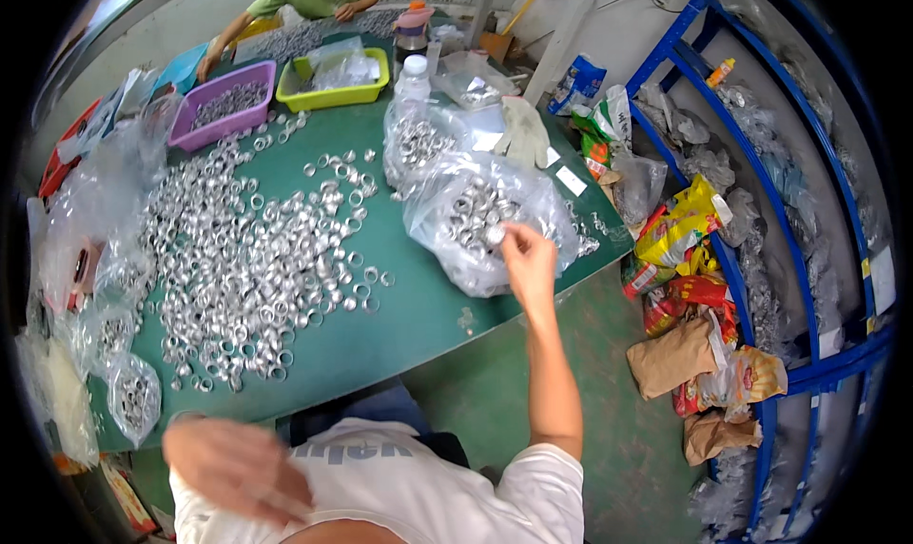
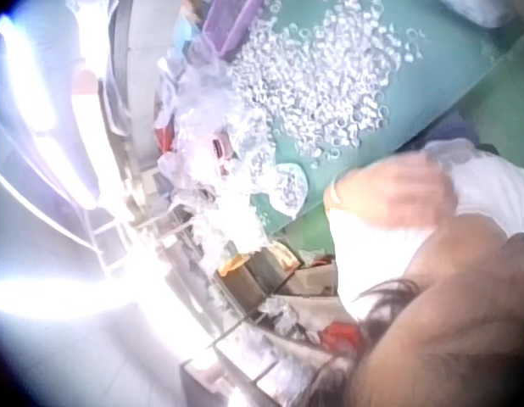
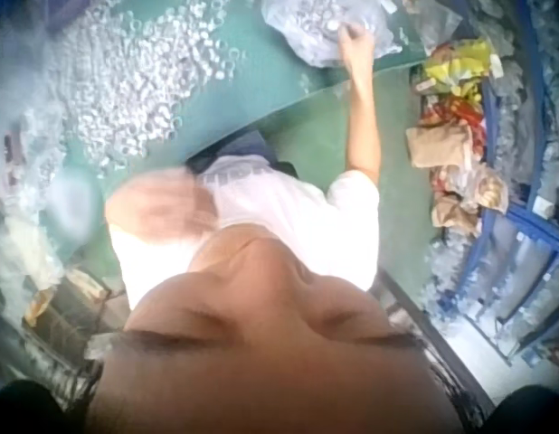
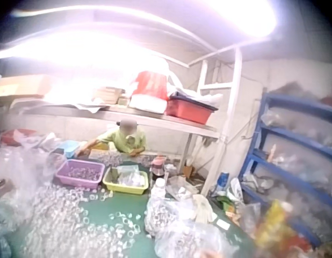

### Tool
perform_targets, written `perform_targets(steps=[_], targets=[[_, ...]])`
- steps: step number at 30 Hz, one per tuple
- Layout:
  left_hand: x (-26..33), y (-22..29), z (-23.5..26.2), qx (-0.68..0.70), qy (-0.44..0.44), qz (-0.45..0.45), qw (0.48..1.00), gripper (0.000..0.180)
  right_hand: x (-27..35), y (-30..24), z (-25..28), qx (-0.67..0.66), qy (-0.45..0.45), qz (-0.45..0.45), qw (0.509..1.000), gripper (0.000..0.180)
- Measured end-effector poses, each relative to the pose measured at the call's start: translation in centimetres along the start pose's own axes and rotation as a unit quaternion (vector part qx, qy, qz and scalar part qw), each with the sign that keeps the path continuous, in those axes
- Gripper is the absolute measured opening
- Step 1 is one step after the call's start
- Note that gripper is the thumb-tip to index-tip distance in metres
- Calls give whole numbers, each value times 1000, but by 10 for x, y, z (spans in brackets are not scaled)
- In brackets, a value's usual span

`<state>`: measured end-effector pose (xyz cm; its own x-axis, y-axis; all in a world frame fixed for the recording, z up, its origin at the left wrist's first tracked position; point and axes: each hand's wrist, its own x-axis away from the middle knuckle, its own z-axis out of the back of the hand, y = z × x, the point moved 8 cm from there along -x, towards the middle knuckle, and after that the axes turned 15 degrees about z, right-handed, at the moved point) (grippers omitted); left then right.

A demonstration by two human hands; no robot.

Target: The person sorts small metal ring-shaped parts from a pile on the table into plastic bags by hand.

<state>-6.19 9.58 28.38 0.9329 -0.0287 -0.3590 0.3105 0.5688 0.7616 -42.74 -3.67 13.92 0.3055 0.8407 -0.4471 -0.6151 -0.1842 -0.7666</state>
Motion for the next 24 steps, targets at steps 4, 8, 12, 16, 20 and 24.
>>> perform_targets(steps=[4, 8, 12, 16, 20, 24], targets=[[50, 75, -37, -16, -136, -77, 988, 15, -3, -60, -6, 314, 7, 250, 916, 17], [85, 132, -63, -48, -134, -90, 986, 14, 29, -117, -34, 208, 20, 311, 927, 14], [93, 198, -92, -16, -119, -86, 989, 12, 71, -108, -111, -37, -118, 256, 959, 9], [108, 217, -89, 146, -82, -215, 962, 11, 107, -96, -151, 3, -223, 205, 953, 11], [155, 53, -39, 284, 553, 3, 783, 19, 127, -108, -184, 27, -238, 208, 948, 12], [191, -119, -34, -32, 512, 530, 676, 30, 114, -121, -204, 37, -212, 269, 939, 8]])
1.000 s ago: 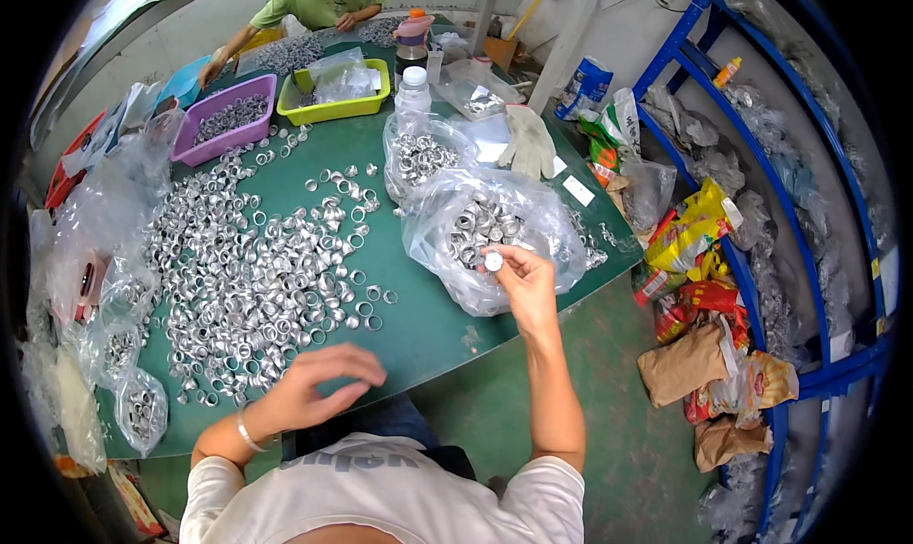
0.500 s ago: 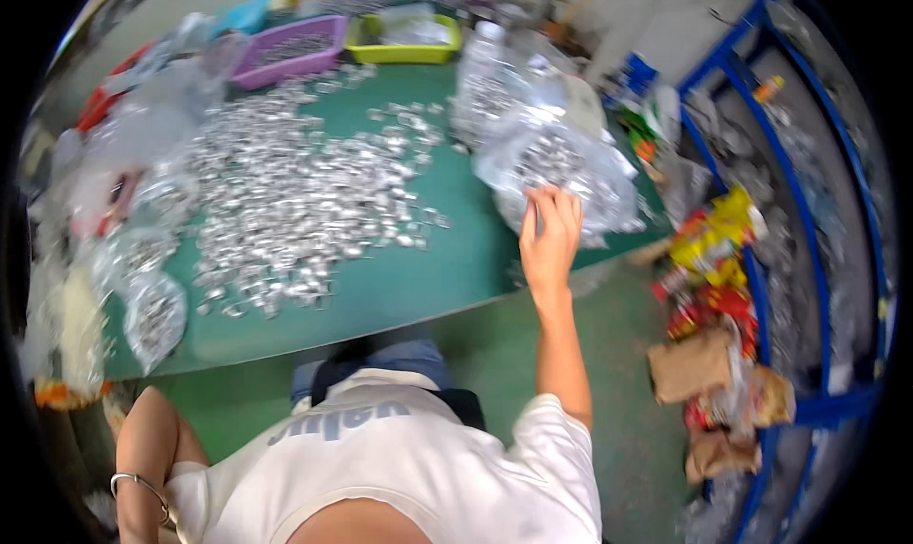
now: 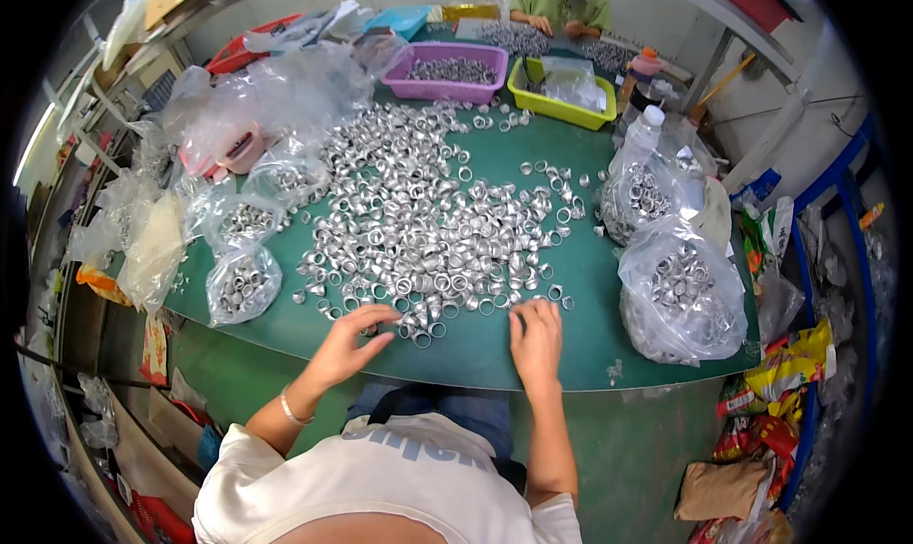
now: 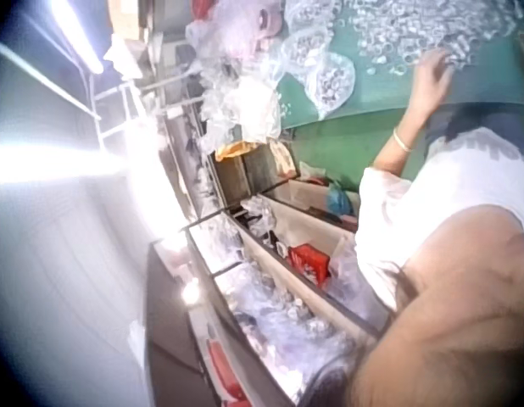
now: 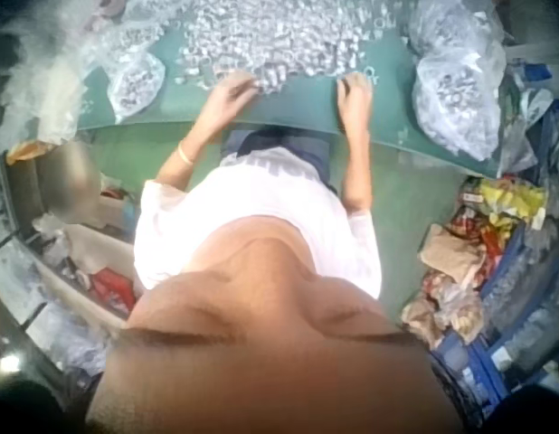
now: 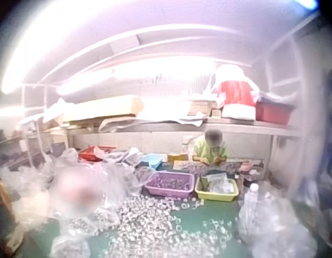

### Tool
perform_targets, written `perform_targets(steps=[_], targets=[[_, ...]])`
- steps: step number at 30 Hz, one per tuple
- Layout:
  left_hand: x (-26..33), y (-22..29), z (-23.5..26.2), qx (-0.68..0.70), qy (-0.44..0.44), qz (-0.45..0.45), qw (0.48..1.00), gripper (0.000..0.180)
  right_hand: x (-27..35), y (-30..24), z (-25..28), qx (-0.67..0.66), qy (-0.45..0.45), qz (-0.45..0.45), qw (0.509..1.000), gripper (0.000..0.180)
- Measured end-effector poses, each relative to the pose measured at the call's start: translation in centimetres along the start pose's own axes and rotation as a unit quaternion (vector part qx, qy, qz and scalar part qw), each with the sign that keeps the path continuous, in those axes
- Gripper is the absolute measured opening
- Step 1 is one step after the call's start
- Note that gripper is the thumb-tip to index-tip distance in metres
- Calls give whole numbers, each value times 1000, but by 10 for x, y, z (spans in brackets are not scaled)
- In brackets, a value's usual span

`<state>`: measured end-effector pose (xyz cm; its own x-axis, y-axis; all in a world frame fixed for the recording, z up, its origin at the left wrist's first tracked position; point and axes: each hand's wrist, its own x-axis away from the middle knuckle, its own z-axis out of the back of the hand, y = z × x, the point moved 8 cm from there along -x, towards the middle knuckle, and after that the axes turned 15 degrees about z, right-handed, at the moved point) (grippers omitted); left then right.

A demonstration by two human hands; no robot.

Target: The person sorts small metal ring-shaped parts from a pile on the table into plastic bags by hand.

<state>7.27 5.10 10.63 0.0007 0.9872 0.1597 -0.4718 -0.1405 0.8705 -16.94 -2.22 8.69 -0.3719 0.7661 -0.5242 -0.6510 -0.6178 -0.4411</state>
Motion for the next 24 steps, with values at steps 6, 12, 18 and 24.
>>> perform_targets(steps=[6, 12, 18, 24], targets=[[-51, 2, -32, -114, 145, -63, 981, 31, -33, 0, -51, 81, -42, 20, 996, 13], [-72, -2, -37, -149, 138, -33, 979, 38, -28, 8, -38, 20, -62, 5, 998, 9], [-108, 24, -55, -231, 126, -107, 959, 40, -33, 16, -22, 10, -39, 3, 999, 22], [-115, 14, -33, -111, 193, -159, 962, 18, -32, 24, -29, 25, -72, -1, 997, 17]])
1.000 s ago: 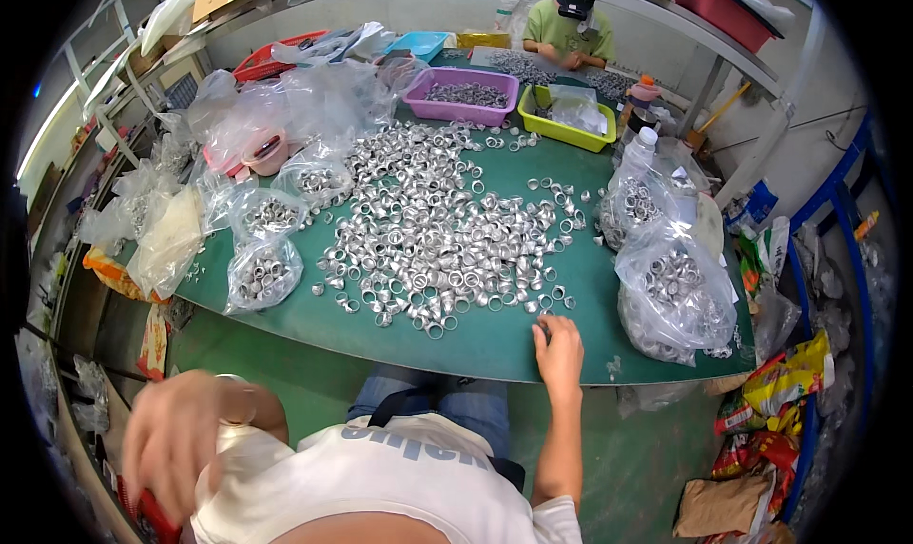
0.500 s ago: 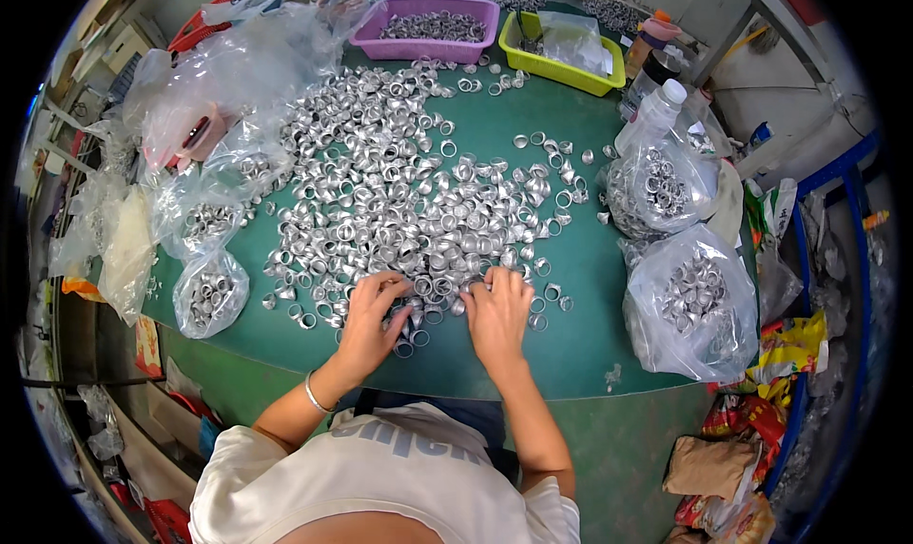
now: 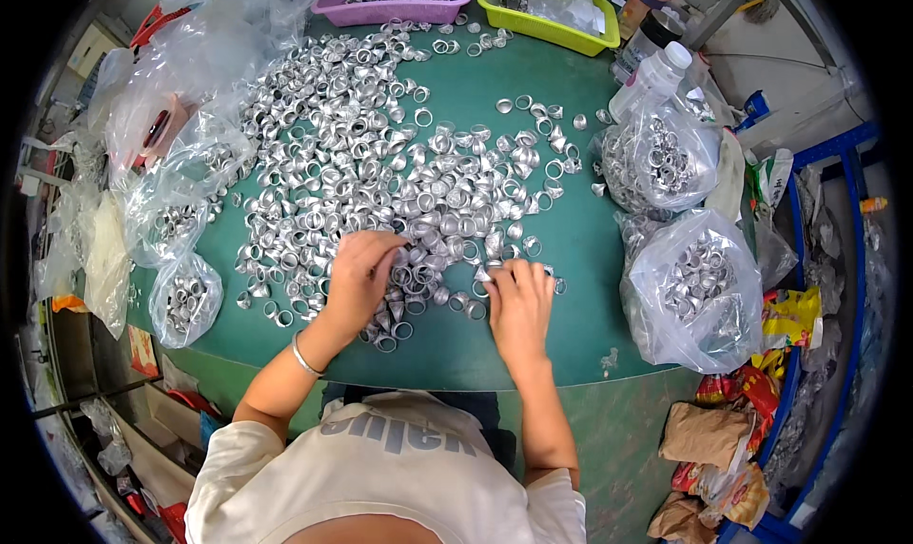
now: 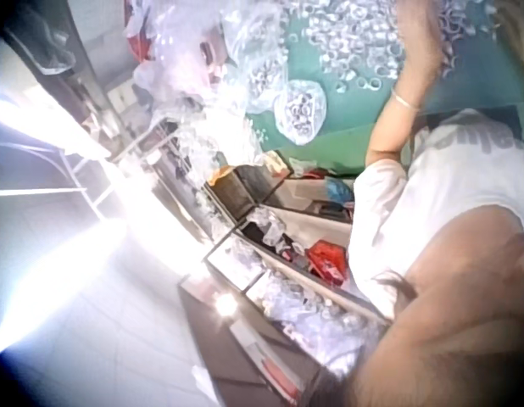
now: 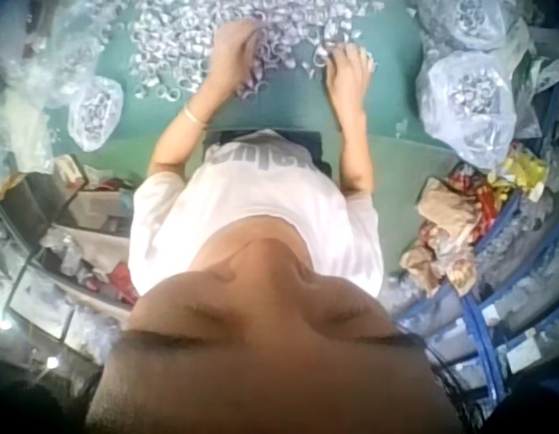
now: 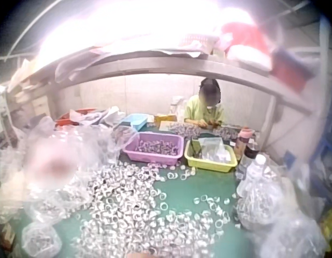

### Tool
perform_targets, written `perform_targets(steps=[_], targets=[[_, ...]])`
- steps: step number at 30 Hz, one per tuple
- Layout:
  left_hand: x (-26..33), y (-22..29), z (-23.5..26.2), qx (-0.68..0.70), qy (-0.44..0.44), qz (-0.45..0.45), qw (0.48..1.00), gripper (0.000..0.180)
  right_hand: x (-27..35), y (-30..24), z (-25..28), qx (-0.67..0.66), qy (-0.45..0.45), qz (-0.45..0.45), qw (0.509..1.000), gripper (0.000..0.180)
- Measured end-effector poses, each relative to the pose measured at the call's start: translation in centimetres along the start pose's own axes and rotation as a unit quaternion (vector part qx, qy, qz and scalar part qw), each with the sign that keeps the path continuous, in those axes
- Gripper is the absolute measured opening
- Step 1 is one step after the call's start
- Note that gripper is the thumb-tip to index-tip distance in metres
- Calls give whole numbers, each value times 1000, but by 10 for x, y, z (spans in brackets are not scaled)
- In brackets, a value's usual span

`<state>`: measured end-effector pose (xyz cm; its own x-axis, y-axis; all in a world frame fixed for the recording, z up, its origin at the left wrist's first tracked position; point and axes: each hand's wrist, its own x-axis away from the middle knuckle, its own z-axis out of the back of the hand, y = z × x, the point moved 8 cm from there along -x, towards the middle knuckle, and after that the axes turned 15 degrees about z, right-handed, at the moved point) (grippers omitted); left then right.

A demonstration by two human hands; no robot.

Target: The person sorts small metal ring-shaped parts from a pile on the table into plastic bags by hand.

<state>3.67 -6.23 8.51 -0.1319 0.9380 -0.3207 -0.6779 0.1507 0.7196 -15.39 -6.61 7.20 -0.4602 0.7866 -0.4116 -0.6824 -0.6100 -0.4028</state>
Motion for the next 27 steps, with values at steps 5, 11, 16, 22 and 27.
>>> perform_targets(steps=[5, 11, 16, 22, 27], targets=[[0, -11, 14, 68, -27, 121, 990, 17, 33, 29, -19, -503, 123, -282, 808, 13], [31, -35, -18, 382, -235, 371, 813, 15, 40, 5, -41, -749, 125, -268, 593, 19], [43, -36, -28, 456, -258, 407, 749, 16, 46, 0, -46, -734, 91, -279, 612, 23], [27, -13, 6, 86, -135, 182, 970, 30, 32, -4, -17, -803, 102, -300, 505, 33], [17, 24, 3, -132, -55, 51, 988, 39, 18, 38, 8, -364, 115, -232, 895, 27]])
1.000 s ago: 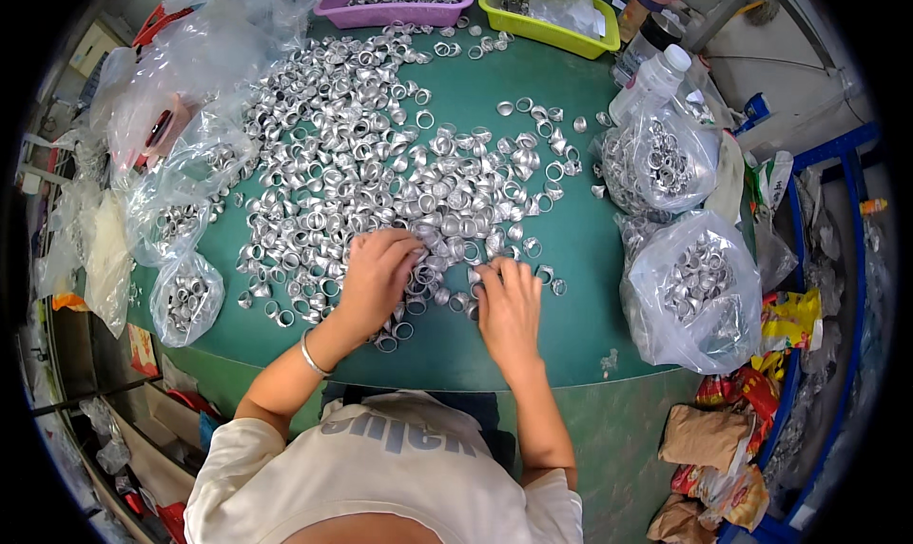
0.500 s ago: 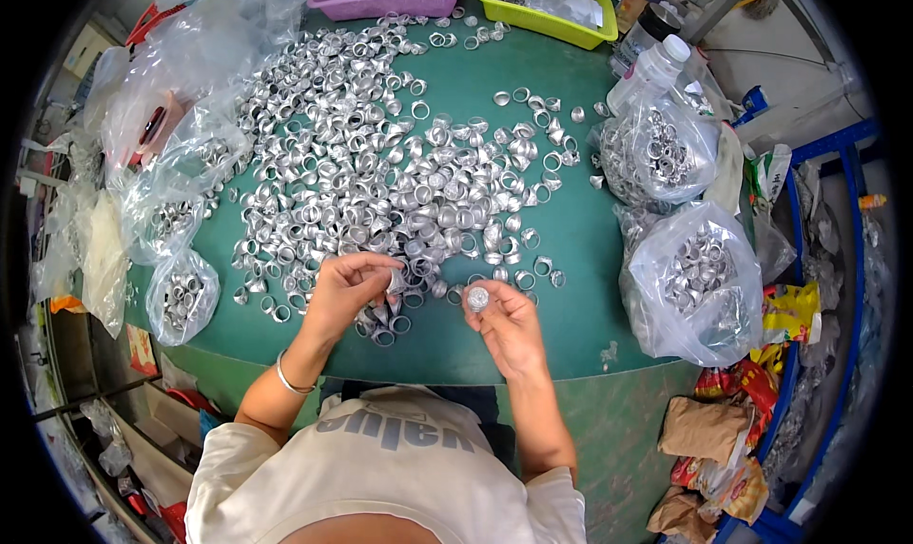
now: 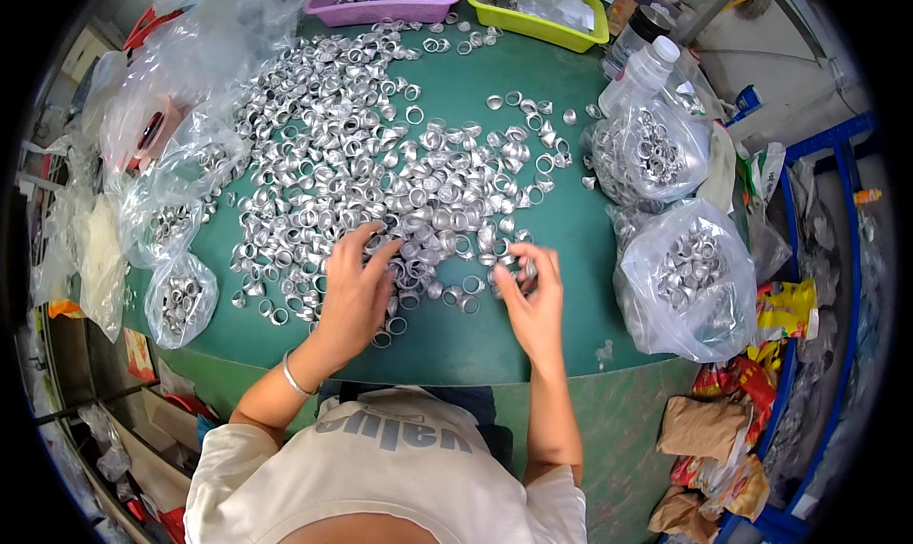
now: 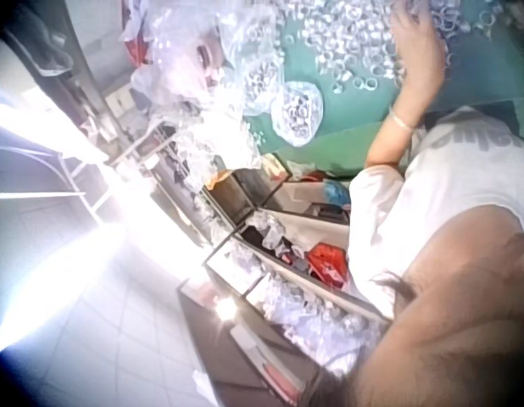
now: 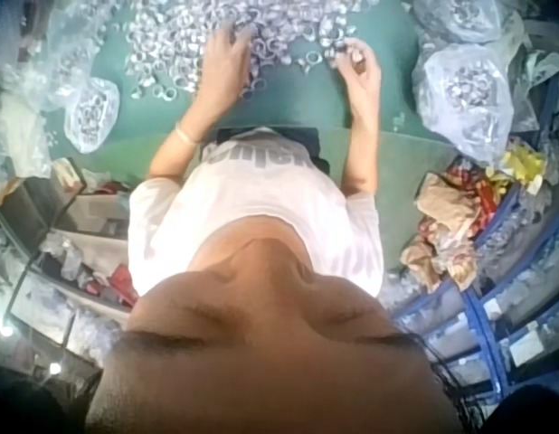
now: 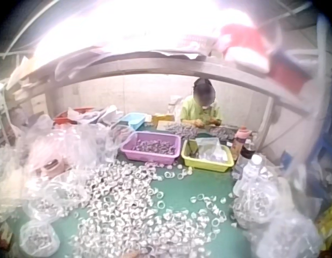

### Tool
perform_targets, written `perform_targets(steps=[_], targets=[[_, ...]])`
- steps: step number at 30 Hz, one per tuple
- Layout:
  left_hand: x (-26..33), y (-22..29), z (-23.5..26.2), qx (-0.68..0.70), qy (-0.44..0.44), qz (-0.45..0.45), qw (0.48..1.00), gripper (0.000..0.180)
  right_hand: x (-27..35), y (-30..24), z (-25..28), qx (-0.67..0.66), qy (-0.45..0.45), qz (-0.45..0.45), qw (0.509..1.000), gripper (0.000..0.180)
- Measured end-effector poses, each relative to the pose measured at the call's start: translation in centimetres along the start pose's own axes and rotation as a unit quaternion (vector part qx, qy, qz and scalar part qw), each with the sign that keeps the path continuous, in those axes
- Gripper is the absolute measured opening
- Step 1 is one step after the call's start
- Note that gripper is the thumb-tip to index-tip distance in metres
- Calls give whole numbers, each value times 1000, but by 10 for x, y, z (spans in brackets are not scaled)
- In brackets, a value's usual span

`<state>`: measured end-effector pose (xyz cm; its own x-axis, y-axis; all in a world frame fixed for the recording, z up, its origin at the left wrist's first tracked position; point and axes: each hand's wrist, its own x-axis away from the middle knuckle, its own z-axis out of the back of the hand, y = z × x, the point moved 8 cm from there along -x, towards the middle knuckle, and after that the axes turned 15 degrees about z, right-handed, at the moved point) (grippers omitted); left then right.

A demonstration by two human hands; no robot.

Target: The person sorts small metal ring-shaped parts from a pile on the table into plastic bags by hand.

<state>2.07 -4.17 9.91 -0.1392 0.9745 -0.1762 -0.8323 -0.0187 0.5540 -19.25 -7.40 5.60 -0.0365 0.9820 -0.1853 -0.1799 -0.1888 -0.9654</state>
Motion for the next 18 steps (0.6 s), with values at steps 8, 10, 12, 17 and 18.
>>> perform_targets(steps=[8, 10, 12, 17, 18], targets=[[-17, 25, -44, -57, -55, -138, 987, 33, -30, 6, -15, 294, -28, 153, 943, 16], [-19, 26, -46, -46, -58, -126, 989, 31, -23, 16, -6, 130, -10, 102, 986, 11], [-20, 29, -47, -44, -59, -123, 990, 30, -13, 26, -6, -92, 3, 16, 996, 6], [-22, 37, -57, -95, -77, -162, 979, 30, 6, 28, -3, -275, 20, -57, 960, 8], [-22, 36, -60, -101, -85, -164, 978, 30, 8, 29, -4, -316, 15, -66, 946, 8]])
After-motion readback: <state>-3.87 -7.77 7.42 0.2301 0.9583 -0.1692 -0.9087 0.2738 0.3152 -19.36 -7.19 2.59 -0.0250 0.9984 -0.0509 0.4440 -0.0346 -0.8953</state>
